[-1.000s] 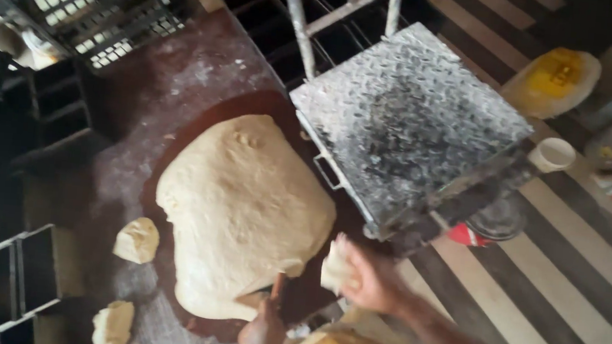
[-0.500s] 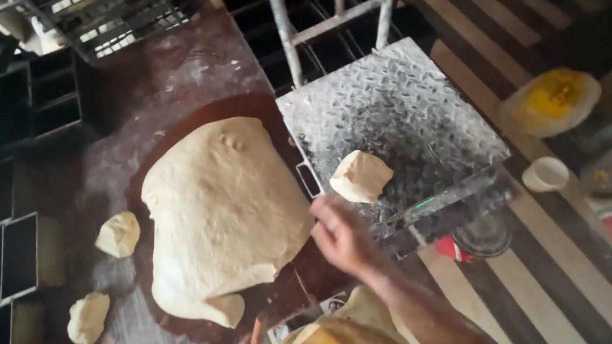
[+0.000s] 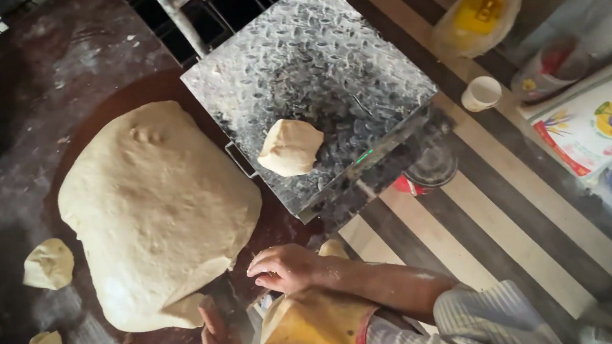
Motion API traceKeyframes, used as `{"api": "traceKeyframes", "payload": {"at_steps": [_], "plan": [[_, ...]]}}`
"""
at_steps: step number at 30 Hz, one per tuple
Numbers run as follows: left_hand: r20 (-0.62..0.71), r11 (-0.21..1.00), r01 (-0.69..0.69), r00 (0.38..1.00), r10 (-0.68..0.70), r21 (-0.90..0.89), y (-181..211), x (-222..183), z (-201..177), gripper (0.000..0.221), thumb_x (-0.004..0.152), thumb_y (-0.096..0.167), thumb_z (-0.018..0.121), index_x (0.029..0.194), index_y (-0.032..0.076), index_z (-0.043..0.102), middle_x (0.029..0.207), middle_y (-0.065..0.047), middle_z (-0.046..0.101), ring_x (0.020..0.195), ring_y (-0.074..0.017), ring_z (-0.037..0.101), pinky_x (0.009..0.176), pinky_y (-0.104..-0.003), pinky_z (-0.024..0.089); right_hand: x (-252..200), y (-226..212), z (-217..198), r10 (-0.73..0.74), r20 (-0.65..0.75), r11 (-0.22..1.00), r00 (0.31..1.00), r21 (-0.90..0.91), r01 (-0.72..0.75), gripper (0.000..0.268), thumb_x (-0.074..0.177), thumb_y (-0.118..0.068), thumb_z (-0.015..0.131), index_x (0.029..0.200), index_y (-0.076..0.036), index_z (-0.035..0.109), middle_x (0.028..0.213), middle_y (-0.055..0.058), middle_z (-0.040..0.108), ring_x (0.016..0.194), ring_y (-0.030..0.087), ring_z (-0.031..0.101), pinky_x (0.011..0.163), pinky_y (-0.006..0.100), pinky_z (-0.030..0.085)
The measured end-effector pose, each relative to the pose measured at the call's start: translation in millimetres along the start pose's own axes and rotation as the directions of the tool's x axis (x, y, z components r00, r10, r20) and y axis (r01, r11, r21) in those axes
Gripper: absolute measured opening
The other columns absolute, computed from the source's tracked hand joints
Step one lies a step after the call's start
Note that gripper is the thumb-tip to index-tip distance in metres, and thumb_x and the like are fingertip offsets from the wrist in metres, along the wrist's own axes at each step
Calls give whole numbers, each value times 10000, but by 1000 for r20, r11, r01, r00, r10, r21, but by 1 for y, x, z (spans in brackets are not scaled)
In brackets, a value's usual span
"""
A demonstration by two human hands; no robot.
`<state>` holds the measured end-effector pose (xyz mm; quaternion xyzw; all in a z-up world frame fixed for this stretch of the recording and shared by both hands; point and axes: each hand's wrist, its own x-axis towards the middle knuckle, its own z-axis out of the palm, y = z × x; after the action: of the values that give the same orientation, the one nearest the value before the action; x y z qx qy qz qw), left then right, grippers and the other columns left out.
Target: The person cuts portions from a large mass of dough on a bakery table using a bench scraper, then rolls each piece by hand into a cylinder and places it into a metal loaf pan. The person repeats this cycle, filling pans arranged on the table.
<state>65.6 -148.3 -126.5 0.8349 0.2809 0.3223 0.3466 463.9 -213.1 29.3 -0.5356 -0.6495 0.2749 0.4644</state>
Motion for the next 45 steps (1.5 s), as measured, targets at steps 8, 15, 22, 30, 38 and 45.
{"api": "traceKeyframes", "payload": {"at_steps": [8,15,22,30,38,45], "plan": [[-86,924,361,932,-352,126,114,128,39,629,849,89,671,1441,-15,485,1389,-158,653,1113,-200,717,832,-335,580,-14,-23,-32,3,-189,1000,982,-23,-7,173,937,-118,723,1101,-64,725,1130,103,740,1009,281,734,866,369,597],[-53,975,165,986,-158,150,164,181,47,552,887,122,673,1398,-15,520,1347,-185,679,1070,-290,743,809,-361,595,-17,-29,-69,-10,-312,993,950,-112,-26,173,943,-84,738,1113,-60,723,1118,108,748,1001,279,743,859,365,608],[-194,829,417,909,-369,374,134,159,27,551,845,185,689,1360,34,566,1079,-216,729,900,-402,720,727,-462,578,-10,11,-24,41,-49,999,998,-2,-41,204,927,-105,731,1124,-53,733,1122,124,749,994,300,738,812,366,603],[-398,808,501,840,-368,310,144,122,5,448,876,226,716,1260,40,577,932,-224,712,801,-441,702,673,-496,553,48,69,40,34,-293,963,956,-248,-110,285,856,-189,759,1106,-54,732,1135,124,710,1063,321,662,911,430,550],[-449,667,742,620,-643,70,167,98,19,366,854,193,699,1175,52,593,841,-200,716,754,-398,721,669,-479,549,62,126,119,-250,29,795,968,-565,222,278,924,-149,641,1186,-104,721,1246,101,701,1156,288,668,990,392,552],[-411,665,743,631,-658,76,147,94,19,318,848,238,710,1091,54,621,792,-188,721,727,-378,735,645,-461,557,45,120,41,173,775,862,608,179,-474,234,865,-188,783,1074,-82,778,1013,57,794,928,182,733,856,316,581]]}}
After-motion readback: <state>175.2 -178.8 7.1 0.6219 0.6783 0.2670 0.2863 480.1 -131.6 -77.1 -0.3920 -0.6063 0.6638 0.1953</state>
